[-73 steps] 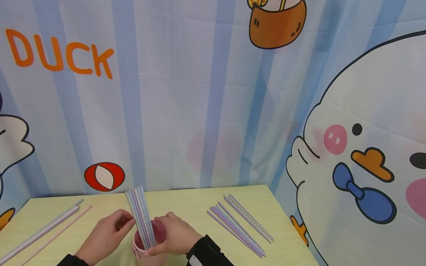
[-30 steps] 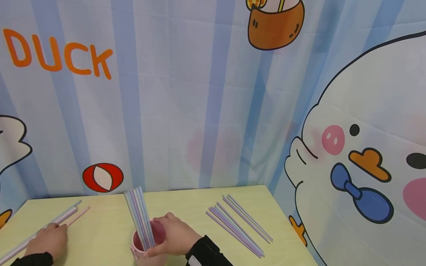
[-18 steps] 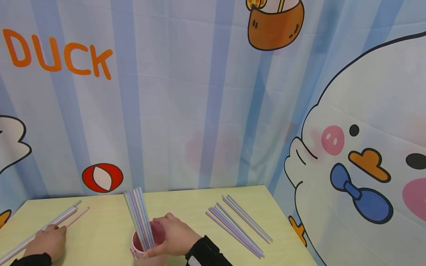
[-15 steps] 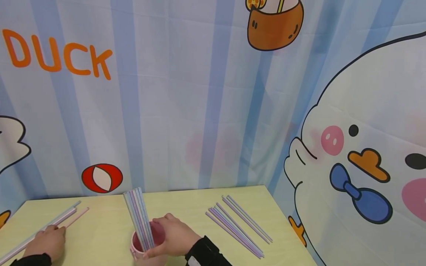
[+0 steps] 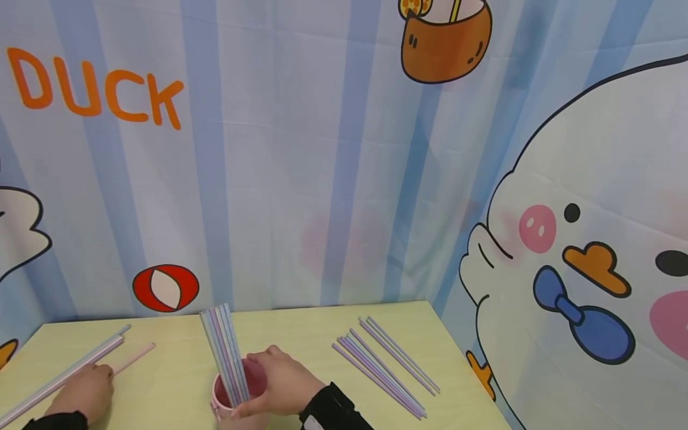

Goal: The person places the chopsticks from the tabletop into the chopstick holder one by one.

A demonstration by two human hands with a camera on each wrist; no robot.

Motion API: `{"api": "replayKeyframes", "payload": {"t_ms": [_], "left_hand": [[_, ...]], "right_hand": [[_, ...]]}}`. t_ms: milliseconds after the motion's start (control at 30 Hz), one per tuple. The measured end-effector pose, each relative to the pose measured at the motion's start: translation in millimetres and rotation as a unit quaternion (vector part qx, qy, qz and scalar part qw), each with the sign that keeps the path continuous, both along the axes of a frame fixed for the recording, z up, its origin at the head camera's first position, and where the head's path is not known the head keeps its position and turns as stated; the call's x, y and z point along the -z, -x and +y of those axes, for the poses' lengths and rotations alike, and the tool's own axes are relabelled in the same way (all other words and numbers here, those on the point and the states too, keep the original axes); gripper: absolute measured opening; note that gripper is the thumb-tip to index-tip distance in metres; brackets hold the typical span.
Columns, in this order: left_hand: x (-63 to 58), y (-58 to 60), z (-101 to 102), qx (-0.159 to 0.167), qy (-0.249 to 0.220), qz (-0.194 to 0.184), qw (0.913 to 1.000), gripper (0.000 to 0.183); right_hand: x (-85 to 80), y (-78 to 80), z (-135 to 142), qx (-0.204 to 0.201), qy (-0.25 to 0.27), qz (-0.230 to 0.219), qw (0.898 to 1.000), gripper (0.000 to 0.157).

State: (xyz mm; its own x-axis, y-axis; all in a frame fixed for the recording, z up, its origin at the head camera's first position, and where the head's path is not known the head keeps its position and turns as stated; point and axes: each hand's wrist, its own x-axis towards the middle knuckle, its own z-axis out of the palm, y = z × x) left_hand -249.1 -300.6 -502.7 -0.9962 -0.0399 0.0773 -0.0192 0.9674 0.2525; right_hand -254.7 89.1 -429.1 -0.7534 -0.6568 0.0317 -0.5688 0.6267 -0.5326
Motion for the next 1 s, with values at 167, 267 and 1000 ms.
{"api": "replayKeyframes", "payload": {"t_ms": [167, 267, 1000], "left_hand": [[1.9, 2.9, 8.2, 0.006, 0.006, -0.026, 0.9996, 0.024], [2.1, 3.5, 15.8, 0.009, 0.011, -0.044, 0.9989, 0.025], [-7.8, -16.8, 66.6, 0.071, -0.011, -0.079, 0.9943, 0.015]], "right_hand": [[-1.9, -1.3, 0.5, 0.004, 0.003, -0.012, 1.0, 0.081], [-2.7, -1.9, 0.6, 0.006, 0.004, -0.018, 1.0, 0.08], [-1.2, -1.6, 1.0, -0.006, 0.005, 0.0, 1.0, 0.08]]}}
